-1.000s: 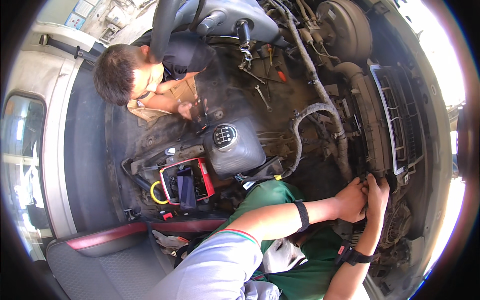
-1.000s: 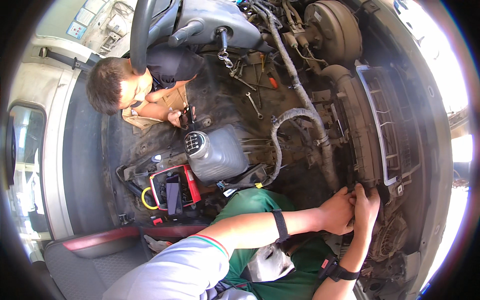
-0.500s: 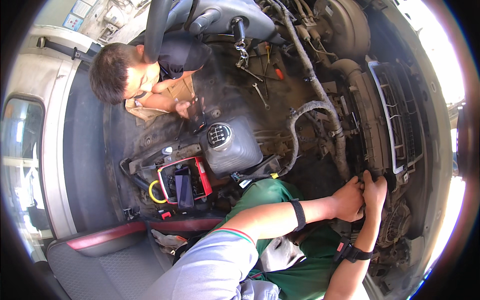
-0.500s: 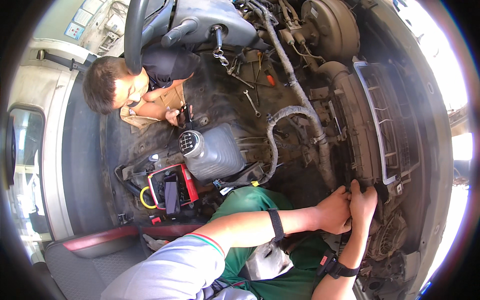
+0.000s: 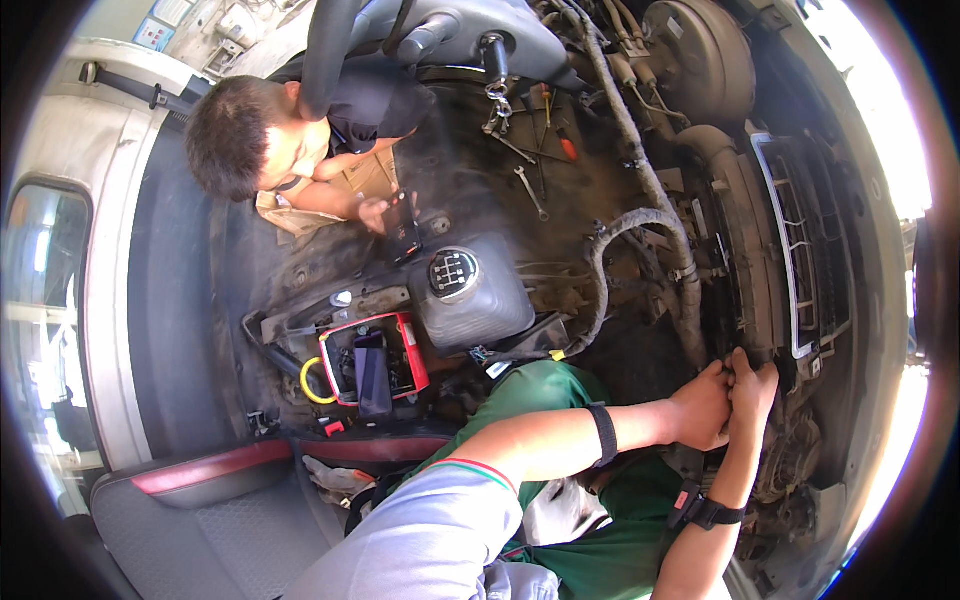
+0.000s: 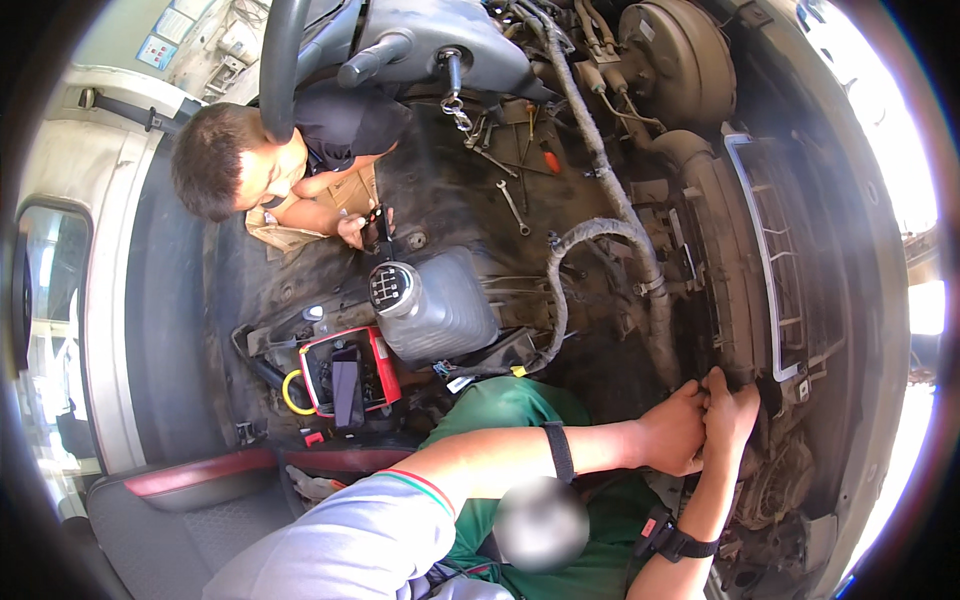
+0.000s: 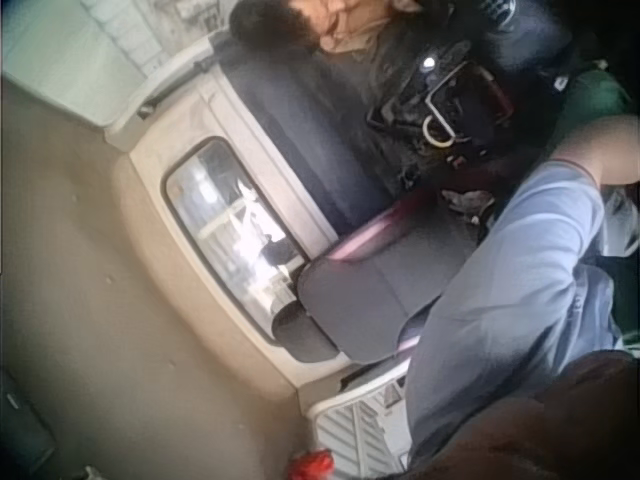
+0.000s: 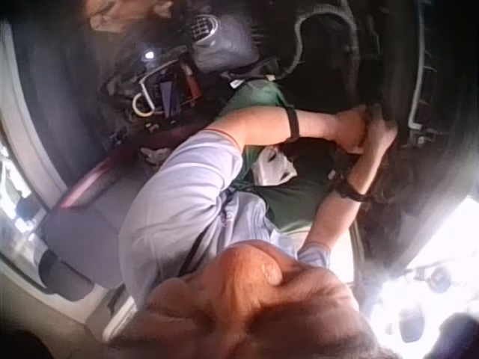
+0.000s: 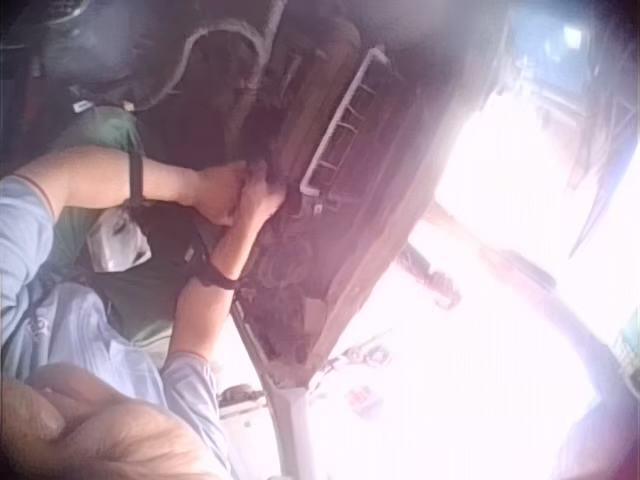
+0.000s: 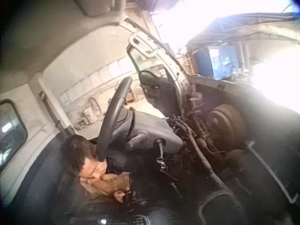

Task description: The person works on the internal components under the dashboard of a vehicle by hand, reaching into the assembly to disconnect wires and a large plastic component, and then removing that component from the vehicle.

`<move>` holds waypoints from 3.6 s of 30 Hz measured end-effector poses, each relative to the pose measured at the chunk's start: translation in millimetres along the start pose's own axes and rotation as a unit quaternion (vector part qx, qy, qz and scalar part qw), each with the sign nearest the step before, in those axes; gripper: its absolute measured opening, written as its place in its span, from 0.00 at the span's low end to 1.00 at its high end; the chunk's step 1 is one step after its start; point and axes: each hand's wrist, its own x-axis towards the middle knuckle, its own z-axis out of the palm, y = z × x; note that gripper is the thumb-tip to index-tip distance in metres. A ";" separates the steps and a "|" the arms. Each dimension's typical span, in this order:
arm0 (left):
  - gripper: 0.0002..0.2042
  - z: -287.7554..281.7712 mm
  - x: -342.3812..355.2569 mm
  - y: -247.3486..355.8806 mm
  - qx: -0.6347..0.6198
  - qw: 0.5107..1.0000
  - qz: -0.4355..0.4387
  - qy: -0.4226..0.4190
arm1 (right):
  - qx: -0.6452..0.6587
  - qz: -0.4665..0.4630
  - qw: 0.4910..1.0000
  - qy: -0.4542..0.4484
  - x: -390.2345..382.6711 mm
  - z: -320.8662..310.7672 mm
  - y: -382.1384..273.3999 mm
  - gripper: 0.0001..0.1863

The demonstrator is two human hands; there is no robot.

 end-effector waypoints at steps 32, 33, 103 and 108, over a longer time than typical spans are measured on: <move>0.14 -9.9 3.1 3.4 -0.021 0.997 -0.038 -0.065 | 0.264 0.136 0.948 -0.118 3.1 -15.5 -5.8 0.09; 0.15 -9.0 2.8 2.2 -0.015 0.998 -0.035 -0.052 | 0.265 0.123 0.950 -0.113 3.3 -13.8 -2.0 0.08; 0.17 -8.8 1.5 1.0 0.029 0.998 -0.012 -0.058 | -0.112 -0.117 0.987 -0.003 -2.9 -8.0 19.6 0.12; 0.15 -6.0 0.4 0.6 0.006 0.999 -0.015 -0.041 | -0.102 -0.120 0.988 0.004 -5.7 -4.3 17.3 0.12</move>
